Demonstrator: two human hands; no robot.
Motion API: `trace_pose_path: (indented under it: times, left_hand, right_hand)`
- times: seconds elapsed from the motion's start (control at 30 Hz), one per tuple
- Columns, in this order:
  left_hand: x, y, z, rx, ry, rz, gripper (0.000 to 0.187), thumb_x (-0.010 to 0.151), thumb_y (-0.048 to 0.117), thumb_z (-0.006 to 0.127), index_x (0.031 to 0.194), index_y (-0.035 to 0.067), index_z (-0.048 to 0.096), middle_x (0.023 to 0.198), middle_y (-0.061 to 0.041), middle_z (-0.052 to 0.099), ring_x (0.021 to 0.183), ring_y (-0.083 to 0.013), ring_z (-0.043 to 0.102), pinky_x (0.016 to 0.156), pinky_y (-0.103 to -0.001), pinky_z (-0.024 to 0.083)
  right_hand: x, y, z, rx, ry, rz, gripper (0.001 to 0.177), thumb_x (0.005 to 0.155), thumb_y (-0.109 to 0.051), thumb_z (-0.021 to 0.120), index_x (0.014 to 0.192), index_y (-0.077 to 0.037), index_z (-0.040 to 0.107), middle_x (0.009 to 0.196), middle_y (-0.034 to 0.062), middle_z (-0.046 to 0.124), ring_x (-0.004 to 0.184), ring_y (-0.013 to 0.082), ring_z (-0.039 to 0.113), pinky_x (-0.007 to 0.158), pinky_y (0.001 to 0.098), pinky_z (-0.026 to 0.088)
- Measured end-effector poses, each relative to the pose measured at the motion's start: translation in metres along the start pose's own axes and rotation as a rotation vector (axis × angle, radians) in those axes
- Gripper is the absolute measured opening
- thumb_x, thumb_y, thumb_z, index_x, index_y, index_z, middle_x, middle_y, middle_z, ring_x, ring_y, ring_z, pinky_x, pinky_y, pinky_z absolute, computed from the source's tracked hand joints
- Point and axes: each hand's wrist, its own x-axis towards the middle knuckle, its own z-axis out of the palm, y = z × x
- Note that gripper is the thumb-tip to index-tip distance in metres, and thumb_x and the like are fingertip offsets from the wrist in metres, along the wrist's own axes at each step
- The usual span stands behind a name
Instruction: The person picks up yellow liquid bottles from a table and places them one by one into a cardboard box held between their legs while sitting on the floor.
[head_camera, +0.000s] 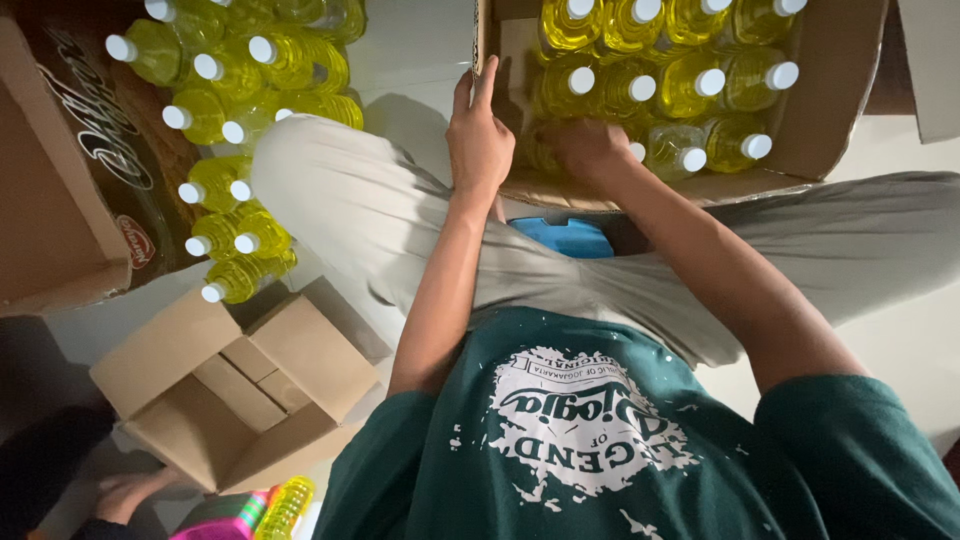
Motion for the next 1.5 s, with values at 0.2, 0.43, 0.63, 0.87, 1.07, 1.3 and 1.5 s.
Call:
trace_pose_path:
  times: [0.2, 0.43, 0.63, 0.87, 1.07, 1.3, 1.5]
  left_hand:
    - [0.001, 0.000, 0.004, 0.037, 0.025, 0.010, 0.085, 0.086, -0.014, 0.049, 0.155, 0.032, 0.038, 0.151, -0.017, 0.053, 0.100, -0.0392, 0.072, 0.068, -0.043, 0.058]
    - [0.000, 0.004, -0.001, 0.015, 0.000, -0.041, 0.087, 0.086, -0.012, 0.048, 0.157, 0.035, 0.032, 0.155, -0.014, 0.050, 0.108, -0.0384, 0.071, 0.070, -0.042, 0.061]
    - [-0.001, 0.004, -0.001, 0.030, 0.009, -0.023, 0.085, 0.090, -0.010, 0.050, 0.159, 0.035, 0.030, 0.155, -0.015, 0.050, 0.100, -0.0416, 0.068, 0.068, -0.048, 0.055]
    - [-0.002, 0.010, -0.007, 0.016, -0.028, -0.033, 0.081, 0.094, -0.009, 0.049, 0.160, 0.034, 0.029, 0.157, -0.016, 0.046, 0.067, -0.0374, 0.062, 0.051, -0.044, 0.045]
    - [-0.002, 0.011, -0.009, 0.020, -0.006, 0.014, 0.081, 0.092, -0.007, 0.053, 0.160, 0.032, 0.031, 0.150, -0.017, 0.049, 0.092, -0.0479, 0.064, 0.061, -0.053, 0.048]
    - [0.000, 0.010, -0.009, 0.046, -0.080, -0.039, 0.077, 0.098, -0.002, 0.045, 0.163, 0.033, 0.029, 0.148, -0.023, 0.044, 0.084, -0.0416, 0.075, 0.061, -0.042, 0.065]
    - [0.005, 0.043, -0.037, -0.068, -0.127, -0.064, 0.084, 0.101, -0.002, 0.046, 0.166, 0.034, 0.007, 0.150, -0.030, 0.040, 0.095, -0.0520, 0.072, 0.065, -0.055, 0.064]
  right_hand:
    - [0.049, 0.029, 0.059, -0.184, -0.053, -0.062, 0.063, 0.103, -0.021, 0.054, 0.156, -0.052, 0.040, 0.134, 0.0090, 0.065, 0.122, 0.0375, 0.063, 0.076, 0.0526, 0.062]
    - [0.024, 0.022, 0.041, -0.115, 0.090, -0.156, 0.050, 0.093, -0.019, 0.061, 0.140, -0.039, 0.061, 0.100, 0.0159, 0.072, 0.092, 0.0441, 0.071, 0.061, 0.0495, 0.057]
    - [0.031, 0.022, 0.045, -0.098, 0.123, -0.068, 0.064, 0.097, -0.011, 0.054, 0.149, -0.047, 0.052, 0.115, 0.0165, 0.072, 0.105, 0.0443, 0.070, 0.073, 0.0531, 0.061]
    - [0.004, 0.011, 0.025, -0.016, -0.014, -0.030, 0.059, 0.098, -0.037, 0.054, 0.156, -0.041, 0.042, 0.122, 0.0165, 0.067, 0.106, 0.0386, 0.067, 0.069, 0.0501, 0.060]
    - [0.043, 0.038, 0.064, 0.134, 0.102, -0.168, 0.051, 0.097, -0.052, 0.041, 0.142, -0.035, 0.058, 0.146, 0.0106, 0.061, 0.131, 0.0425, 0.057, 0.105, 0.0518, 0.049]
    - [0.026, 0.038, 0.059, 0.166, 0.167, -0.101, 0.050, 0.101, -0.053, 0.046, 0.136, -0.025, 0.068, 0.132, 0.0105, 0.071, 0.117, 0.0369, 0.070, 0.096, 0.0531, 0.056]
    - [0.014, 0.065, 0.051, 0.378, 0.530, -0.195, 0.041, 0.096, -0.045, 0.055, 0.129, -0.022, 0.064, 0.098, 0.0162, 0.075, 0.083, 0.0445, 0.072, 0.074, 0.0603, 0.057]
